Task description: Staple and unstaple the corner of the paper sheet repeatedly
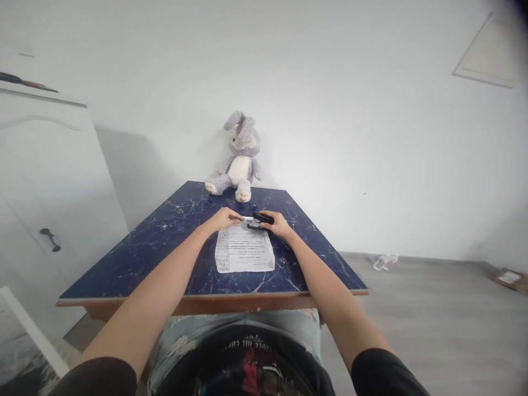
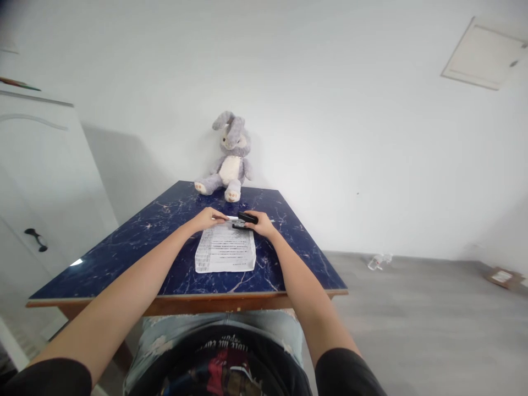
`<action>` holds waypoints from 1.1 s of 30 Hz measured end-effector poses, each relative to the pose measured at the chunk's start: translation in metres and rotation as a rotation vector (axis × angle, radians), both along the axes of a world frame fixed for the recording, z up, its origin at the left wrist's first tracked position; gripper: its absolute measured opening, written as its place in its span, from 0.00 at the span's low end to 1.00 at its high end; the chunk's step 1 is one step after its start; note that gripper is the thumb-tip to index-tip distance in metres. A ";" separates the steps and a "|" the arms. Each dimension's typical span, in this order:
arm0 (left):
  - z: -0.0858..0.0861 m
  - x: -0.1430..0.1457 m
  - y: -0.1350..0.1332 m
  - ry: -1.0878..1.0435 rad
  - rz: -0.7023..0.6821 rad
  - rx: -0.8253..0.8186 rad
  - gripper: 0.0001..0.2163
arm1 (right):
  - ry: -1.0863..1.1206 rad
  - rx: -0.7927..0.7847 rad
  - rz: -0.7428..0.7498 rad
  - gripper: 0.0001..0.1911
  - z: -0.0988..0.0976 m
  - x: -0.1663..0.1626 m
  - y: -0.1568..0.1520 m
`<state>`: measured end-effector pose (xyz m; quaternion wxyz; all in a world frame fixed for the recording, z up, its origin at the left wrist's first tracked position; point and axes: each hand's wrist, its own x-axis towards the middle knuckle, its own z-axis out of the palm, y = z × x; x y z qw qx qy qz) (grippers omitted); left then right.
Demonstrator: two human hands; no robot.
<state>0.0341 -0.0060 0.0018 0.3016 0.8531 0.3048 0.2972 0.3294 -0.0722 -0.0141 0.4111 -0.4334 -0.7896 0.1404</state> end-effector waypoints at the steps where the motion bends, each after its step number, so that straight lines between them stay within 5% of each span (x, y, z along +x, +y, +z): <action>1: 0.000 0.002 -0.001 -0.034 -0.025 -0.044 0.17 | 0.032 -0.021 0.019 0.26 0.001 0.005 -0.001; 4: -0.001 0.014 -0.010 -0.098 -0.087 -0.095 0.20 | 0.083 -0.068 0.087 0.28 0.003 0.011 -0.003; 9: -0.005 0.030 -0.022 -0.120 -0.087 0.056 0.17 | 0.104 -0.061 0.152 0.29 0.000 -0.014 -0.006; 14: 0.007 0.011 -0.008 -0.212 0.016 0.108 0.18 | 0.195 0.008 0.080 0.30 -0.002 -0.044 -0.003; 27: 0.002 -0.007 -0.001 -0.204 -0.065 0.039 0.22 | 0.163 -0.055 0.109 0.28 -0.001 -0.058 -0.011; 33: -0.014 -0.018 0.017 -0.506 0.256 -0.093 0.24 | 0.010 -0.068 0.061 0.26 0.000 -0.085 -0.018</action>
